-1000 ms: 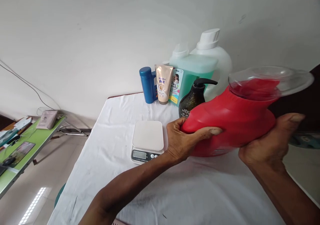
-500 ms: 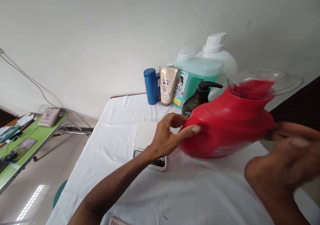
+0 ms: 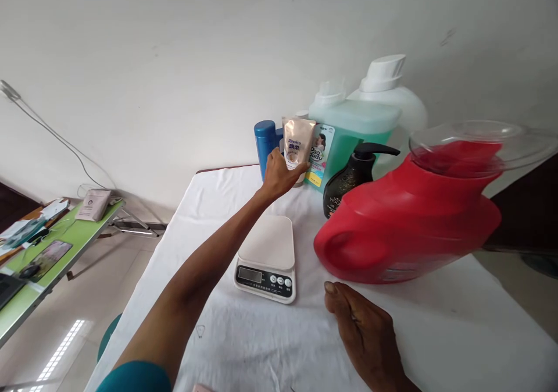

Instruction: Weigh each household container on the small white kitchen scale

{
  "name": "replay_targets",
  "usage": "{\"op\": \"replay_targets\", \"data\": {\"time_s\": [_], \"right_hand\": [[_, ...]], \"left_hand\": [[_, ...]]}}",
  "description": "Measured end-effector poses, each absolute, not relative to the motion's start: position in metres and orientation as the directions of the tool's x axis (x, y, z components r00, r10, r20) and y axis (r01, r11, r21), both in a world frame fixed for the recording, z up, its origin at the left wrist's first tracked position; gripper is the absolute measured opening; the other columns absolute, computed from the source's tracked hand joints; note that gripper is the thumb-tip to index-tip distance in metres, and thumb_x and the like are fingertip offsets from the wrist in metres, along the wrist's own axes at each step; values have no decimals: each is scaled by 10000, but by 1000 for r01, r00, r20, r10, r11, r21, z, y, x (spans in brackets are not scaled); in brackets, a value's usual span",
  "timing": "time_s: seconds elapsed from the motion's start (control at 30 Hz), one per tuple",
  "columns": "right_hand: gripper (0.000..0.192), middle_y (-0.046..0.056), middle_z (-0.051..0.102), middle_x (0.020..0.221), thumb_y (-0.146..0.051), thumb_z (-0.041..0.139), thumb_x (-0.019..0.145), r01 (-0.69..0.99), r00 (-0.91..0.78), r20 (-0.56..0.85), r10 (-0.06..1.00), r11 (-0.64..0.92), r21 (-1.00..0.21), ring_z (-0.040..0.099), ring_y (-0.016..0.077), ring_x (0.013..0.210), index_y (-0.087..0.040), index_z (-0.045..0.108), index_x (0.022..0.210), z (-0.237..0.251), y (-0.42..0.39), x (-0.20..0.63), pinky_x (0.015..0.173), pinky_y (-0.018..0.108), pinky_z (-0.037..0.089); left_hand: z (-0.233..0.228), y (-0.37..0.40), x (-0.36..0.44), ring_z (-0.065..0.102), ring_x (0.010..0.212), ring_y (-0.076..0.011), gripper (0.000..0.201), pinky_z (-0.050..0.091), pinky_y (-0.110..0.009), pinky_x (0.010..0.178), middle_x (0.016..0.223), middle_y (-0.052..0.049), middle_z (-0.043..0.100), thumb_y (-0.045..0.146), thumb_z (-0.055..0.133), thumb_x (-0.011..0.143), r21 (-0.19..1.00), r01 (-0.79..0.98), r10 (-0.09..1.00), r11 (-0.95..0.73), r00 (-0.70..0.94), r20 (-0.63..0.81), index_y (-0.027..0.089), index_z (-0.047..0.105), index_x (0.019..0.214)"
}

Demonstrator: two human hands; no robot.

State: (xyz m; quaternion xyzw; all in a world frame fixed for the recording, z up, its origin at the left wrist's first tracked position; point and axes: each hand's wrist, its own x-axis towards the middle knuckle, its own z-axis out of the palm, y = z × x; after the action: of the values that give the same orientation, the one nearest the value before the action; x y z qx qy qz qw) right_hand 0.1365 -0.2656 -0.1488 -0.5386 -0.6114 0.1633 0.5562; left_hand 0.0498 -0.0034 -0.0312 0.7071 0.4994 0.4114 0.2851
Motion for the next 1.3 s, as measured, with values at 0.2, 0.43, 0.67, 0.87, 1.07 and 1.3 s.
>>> {"op": "replay_targets", "data": {"time_s": [0.2, 0.43, 0.67, 0.87, 1.07, 1.3], "right_hand": [[439, -55, 414, 585, -340, 522, 1102, 489, 223, 483, 847, 331, -807, 370, 95, 490, -231, 420, 689, -147, -267, 138, 515, 248, 363], [443, -60, 392, 601, -311, 536, 1098, 537, 185, 523, 832, 361, -763, 357, 90, 517, -229, 370, 696, -154, -262, 137, 544, 250, 341], [460, -60, 363, 593, -335, 522, 1101, 527, 193, 490, 850, 332, -783, 330, 96, 519, -232, 337, 692, -152, -262, 139, 549, 258, 330], [487, -51, 393, 582, -434, 517, 1094, 489, 208, 415, 886, 273, -829, 350, 107, 519, -238, 349, 682, -153, -259, 139, 543, 267, 333], [507, -46, 409, 567, -495, 509, 1083, 465, 207, 355, 912, 227, -855, 363, 109, 511, -237, 368, 670, -152, -260, 139, 542, 272, 337], [530, -32, 458, 565, -561, 505, 1069, 468, 201, 316, 927, 192, -863, 401, 118, 512, -238, 411, 659, -153, -259, 141, 562, 279, 369]], "left_hand": [[-43, 17, 88, 487, 1491, -397, 729, 425, -466, 1183, 1485, -269, 532, 240, 923, 778, 771, 566, 955, -292, 126, 269, 147, 443, 1319], [-45, 22, 99, 514, 1436, -424, 716, 404, -539, 1163, 1420, -210, 547, 363, 941, 730, 765, 618, 969, -180, -23, 248, 230, 466, 1249], [-53, 19, 90, 647, 1229, -376, 646, 513, -482, 1010, 1251, -169, 614, 334, 962, 706, 753, 604, 951, -262, 31, 307, 207, 493, 1132], [-23, -23, 36, 715, 992, -279, 571, 588, -411, 824, 1058, -68, 697, 338, 982, 657, 768, 507, 911, -391, 97, 400, 227, 531, 989], [8, -95, -33, 718, 896, -221, 590, 614, -357, 750, 1042, -66, 747, 417, 966, 615, 764, 483, 903, -429, 219, 369, 193, 624, 1039], [-16, -144, -65, 719, 928, -226, 551, 632, -396, 838, 1056, -65, 747, 366, 962, 621, 766, 487, 907, -419, 185, 378, 202, 640, 1038]]}}
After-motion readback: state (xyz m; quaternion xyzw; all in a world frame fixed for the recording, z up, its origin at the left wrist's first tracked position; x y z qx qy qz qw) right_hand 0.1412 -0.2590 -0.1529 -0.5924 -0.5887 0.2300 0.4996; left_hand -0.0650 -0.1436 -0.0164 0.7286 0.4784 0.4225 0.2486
